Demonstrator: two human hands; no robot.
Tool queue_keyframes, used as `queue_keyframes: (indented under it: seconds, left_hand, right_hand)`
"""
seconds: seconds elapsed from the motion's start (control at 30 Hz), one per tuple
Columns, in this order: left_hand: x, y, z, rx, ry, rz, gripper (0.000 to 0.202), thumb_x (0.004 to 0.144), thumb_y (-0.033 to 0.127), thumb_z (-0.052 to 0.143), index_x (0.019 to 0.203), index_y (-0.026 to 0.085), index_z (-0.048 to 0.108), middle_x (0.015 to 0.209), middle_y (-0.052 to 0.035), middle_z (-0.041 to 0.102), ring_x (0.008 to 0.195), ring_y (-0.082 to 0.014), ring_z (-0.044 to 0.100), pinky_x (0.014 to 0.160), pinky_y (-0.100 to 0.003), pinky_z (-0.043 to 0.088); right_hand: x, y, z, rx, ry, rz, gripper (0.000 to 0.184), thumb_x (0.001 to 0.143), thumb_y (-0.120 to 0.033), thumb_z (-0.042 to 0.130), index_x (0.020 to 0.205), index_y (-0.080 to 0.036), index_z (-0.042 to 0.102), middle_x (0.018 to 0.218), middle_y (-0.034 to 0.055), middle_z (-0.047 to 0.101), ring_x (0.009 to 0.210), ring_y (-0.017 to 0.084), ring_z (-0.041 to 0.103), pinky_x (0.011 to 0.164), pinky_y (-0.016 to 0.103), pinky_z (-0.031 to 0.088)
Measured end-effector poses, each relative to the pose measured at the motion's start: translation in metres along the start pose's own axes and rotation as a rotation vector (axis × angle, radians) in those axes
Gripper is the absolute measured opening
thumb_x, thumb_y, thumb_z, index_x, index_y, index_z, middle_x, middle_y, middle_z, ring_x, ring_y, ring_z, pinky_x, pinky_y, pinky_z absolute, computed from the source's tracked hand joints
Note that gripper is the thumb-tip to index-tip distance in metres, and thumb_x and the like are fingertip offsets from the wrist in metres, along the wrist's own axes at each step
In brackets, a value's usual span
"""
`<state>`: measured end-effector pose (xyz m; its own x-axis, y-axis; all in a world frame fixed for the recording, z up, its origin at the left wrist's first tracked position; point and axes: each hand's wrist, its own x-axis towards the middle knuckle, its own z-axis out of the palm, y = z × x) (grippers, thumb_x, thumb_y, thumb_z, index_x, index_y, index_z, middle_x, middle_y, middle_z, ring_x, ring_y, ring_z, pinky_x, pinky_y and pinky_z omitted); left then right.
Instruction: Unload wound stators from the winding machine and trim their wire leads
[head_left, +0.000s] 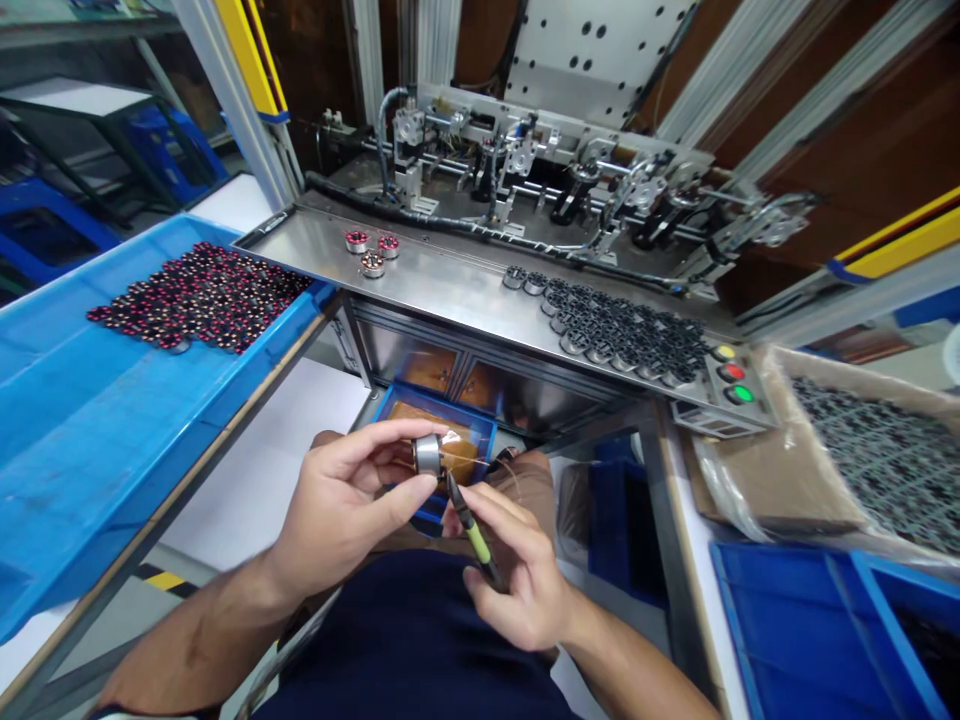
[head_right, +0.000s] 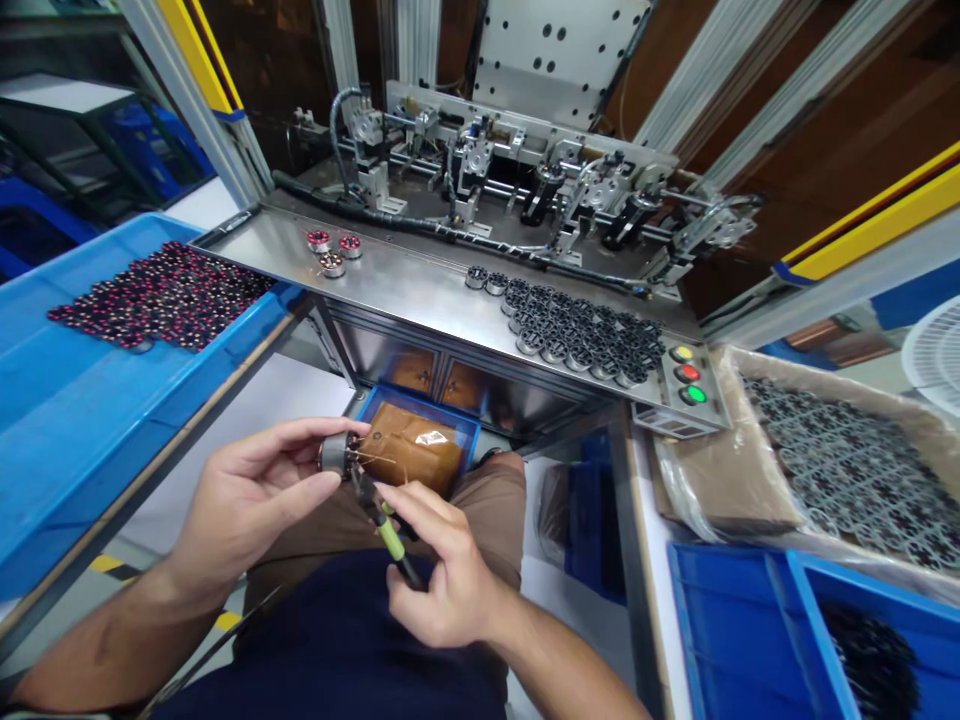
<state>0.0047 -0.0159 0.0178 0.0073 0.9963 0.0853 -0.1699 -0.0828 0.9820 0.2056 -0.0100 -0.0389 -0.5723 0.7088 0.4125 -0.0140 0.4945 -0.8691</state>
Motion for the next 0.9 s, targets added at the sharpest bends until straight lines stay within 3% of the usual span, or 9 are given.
queue_keyframes:
  seconds: [0.23,0.37,0.57,0.9]
  left_hand:
    - [0.000,0.000,0.000,0.001,-0.014,0.010,0.031,0.081,0.011,0.071,0.111,0.021,0.070,0.113,-0.0066,0.074,0.102,-0.0184,0.071,0.092,-0.025,0.057]
    - [0.000,-0.003,-0.002,-0.026,-0.007,0.059,0.034,0.082,0.011,0.070,0.114,0.022,0.068,0.120,-0.0070,0.071,0.109,-0.0203,0.068,0.096,-0.029,0.056]
    - [-0.002,-0.006,-0.001,0.007,0.047,0.152,0.022,0.087,0.010,0.063,0.103,0.023,0.070,0.116,-0.0042,0.072,0.114,-0.0180,0.065,0.099,-0.028,0.053]
    - [-0.003,-0.001,0.000,0.117,0.043,0.213,0.024,0.087,0.006,0.062,0.103,0.022,0.069,0.117,-0.0026,0.072,0.113,-0.0144,0.066,0.099,-0.022,0.052]
  right_hand:
    - [-0.004,-0.003,-0.001,-0.094,0.035,-0.028,0.074,0.067,-0.006,0.052,0.139,-0.020,0.046,0.084,0.0058,0.062,0.067,0.017,0.056,0.057,0.029,0.050]
    - [-0.006,-0.005,-0.002,-0.101,0.041,0.018,0.076,0.064,-0.005,0.052,0.139,-0.019,0.046,0.085,0.0059,0.061,0.069,0.018,0.057,0.061,0.032,0.053]
    - [0.001,-0.007,0.000,-0.072,0.030,-0.029,0.083,0.059,-0.006,0.052,0.141,-0.018,0.043,0.104,0.0106,0.057,0.096,0.024,0.059,0.083,0.040,0.054]
    - [0.006,-0.006,0.001,0.010,0.026,-0.052,0.085,0.059,-0.003,0.051,0.143,-0.016,0.043,0.099,0.0105,0.058,0.085,0.021,0.057,0.072,0.037,0.053]
